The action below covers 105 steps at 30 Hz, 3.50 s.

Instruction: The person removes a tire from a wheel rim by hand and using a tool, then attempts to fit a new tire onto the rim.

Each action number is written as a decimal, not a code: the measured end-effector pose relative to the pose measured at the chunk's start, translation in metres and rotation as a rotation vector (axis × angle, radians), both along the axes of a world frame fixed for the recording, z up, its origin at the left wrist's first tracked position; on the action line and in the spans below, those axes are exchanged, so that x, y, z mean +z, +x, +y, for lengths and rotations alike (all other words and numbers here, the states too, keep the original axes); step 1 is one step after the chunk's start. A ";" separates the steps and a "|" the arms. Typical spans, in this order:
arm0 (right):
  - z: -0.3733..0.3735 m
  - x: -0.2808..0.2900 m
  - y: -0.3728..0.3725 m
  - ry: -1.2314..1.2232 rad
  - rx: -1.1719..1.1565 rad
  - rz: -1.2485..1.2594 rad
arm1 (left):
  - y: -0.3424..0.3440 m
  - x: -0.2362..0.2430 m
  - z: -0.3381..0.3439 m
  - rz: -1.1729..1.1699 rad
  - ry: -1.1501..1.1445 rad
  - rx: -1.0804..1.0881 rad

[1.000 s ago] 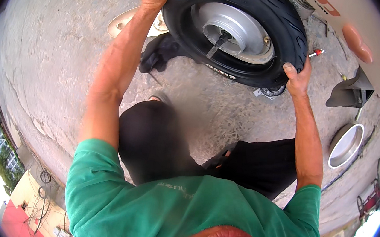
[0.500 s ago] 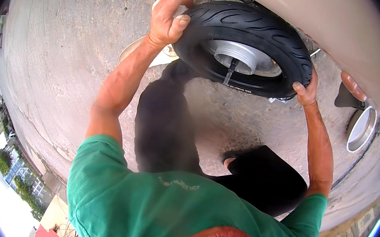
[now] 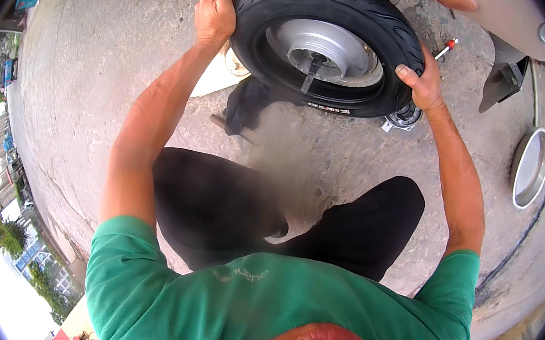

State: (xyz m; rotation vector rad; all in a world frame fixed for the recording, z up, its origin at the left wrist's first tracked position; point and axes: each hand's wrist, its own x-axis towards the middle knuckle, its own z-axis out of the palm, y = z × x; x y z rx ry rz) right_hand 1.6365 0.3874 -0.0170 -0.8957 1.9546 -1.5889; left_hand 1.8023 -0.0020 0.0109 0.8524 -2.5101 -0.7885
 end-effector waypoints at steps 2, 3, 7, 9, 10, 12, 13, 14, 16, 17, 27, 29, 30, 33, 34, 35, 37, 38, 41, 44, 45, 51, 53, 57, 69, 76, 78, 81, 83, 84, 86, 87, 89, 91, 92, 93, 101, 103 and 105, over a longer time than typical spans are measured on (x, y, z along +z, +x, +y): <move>-0.007 0.011 0.007 -0.020 0.011 -0.025 | 0.001 -0.009 0.008 0.026 0.359 0.385; -0.009 0.011 0.008 -0.018 0.007 -0.015 | 0.001 -0.015 0.006 0.083 0.451 0.490; -0.011 0.001 0.007 -0.019 0.006 -0.004 | -0.002 -0.018 0.004 0.144 0.492 0.610; -0.013 0.002 0.007 -0.010 0.002 0.009 | -0.002 -0.010 0.003 0.179 0.481 0.630; -0.013 0.003 0.007 -0.003 0.003 0.026 | -0.001 -0.012 0.004 0.195 0.485 0.646; -0.009 -0.001 0.004 0.015 0.008 0.049 | -0.004 -0.019 0.000 0.080 0.404 0.637; -0.006 -0.004 0.002 0.026 0.010 0.055 | -0.007 -0.018 0.000 0.027 0.401 0.650; -0.004 -0.008 -0.001 0.037 0.013 0.061 | -0.010 -0.018 0.000 -0.025 0.398 0.662; -0.008 0.005 0.006 -0.024 0.032 -0.056 | -0.002 -0.023 -0.013 -0.050 0.349 0.630; -0.012 0.024 0.016 -0.082 0.040 -0.157 | 0.006 -0.023 -0.021 -0.062 0.318 0.617; -0.008 0.001 0.006 -0.014 0.036 -0.062 | -0.006 -0.012 -0.031 -0.245 0.283 0.463; -0.002 0.001 0.003 -0.028 0.033 -0.097 | -0.016 -0.008 -0.013 -0.275 0.312 0.446; -0.003 0.004 0.005 -0.044 0.036 -0.119 | -0.019 -0.002 -0.010 -0.292 0.318 0.443; -0.008 0.020 0.008 0.034 0.055 -0.072 | -0.006 0.006 -0.016 -0.445 0.313 0.463; -0.015 0.026 0.010 0.044 0.072 -0.071 | 0.016 0.016 -0.039 -0.596 0.273 0.398; -0.016 -0.026 0.008 0.118 -0.098 0.149 | 0.010 0.018 -0.004 -0.656 0.243 0.297; -0.020 -0.001 0.011 0.058 0.007 0.017 | 0.037 0.063 0.031 -0.761 0.245 0.213; -0.020 0.001 0.009 0.052 0.020 0.006 | 0.048 0.078 0.046 -0.913 0.264 0.109; -0.008 0.020 0.007 0.074 0.044 -0.060 | 0.058 0.111 0.156 -1.114 0.558 -0.349; -0.005 0.018 0.006 0.051 0.032 -0.072 | 0.037 0.085 0.243 -1.077 0.350 -1.083; -0.005 0.022 0.005 0.036 0.054 -0.079 | 0.026 0.062 0.267 -0.916 0.352 -1.161; -0.007 0.022 0.003 0.057 0.076 -0.128 | -0.073 -0.117 0.376 -0.339 0.084 -1.001; -0.012 0.022 0.005 0.061 0.090 -0.132 | -0.087 -0.143 0.390 -0.119 -0.014 -0.736; -0.010 0.015 0.007 0.076 0.065 -0.098 | -0.132 -0.156 0.401 -0.131 0.068 -0.531; -0.008 0.020 0.005 0.079 0.077 -0.123 | -0.190 -0.162 0.415 -0.444 0.057 -0.294; -0.021 0.017 0.005 0.080 0.095 -0.094 | -0.164 -0.176 0.437 -0.365 -0.234 -0.949; -0.018 0.003 0.005 0.077 0.025 -0.041 | -0.156 -0.169 0.457 -0.370 -0.269 -0.987; -0.013 0.007 0.004 -0.022 0.075 -0.209 | -0.153 -0.164 0.473 -0.424 -0.203 -1.083; -0.013 0.014 0.006 -0.032 0.054 -0.163 | -0.145 -0.168 0.482 -0.409 -0.193 -1.026; -0.002 0.006 0.001 -0.002 0.028 -0.173 | -0.144 -0.172 0.503 -0.383 -0.167 -1.033; -0.027 0.019 0.012 -0.026 0.073 -0.189 | -0.130 -0.204 0.499 -0.337 -0.137 -0.945; -0.029 0.018 0.014 -0.056 0.066 -0.215 | -0.124 -0.207 0.501 -0.305 -0.107 -0.932; -0.024 0.013 0.012 -0.057 0.057 -0.235 | -0.110 -0.202 0.510 -0.269 -0.039 -0.945; -0.023 0.018 0.012 -0.041 0.091 -0.233 | -0.092 -0.192 0.504 -0.235 0.137 -0.982; -0.016 0.013 0.009 -0.019 0.080 -0.211 | -0.085 -0.179 0.499 -0.207 0.294 -1.032; -0.011 0.008 0.007 -0.001 0.069 -0.191 | -0.076 -0.161 0.487 -0.184 0.449 -1.078; -0.018 0.028 0.006 -0.037 0.091 -0.108 | 0.022 -0.166 0.490 -0.441 0.494 -1.182; -0.021 0.037 0.012 0.006 0.042 -0.061 | 0.034 -0.178 0.498 -0.318 0.364 -1.092; -0.018 0.038 0.011 0.077 0.066 -0.095 | 0.043 -0.188 0.491 -0.261 0.297 -0.985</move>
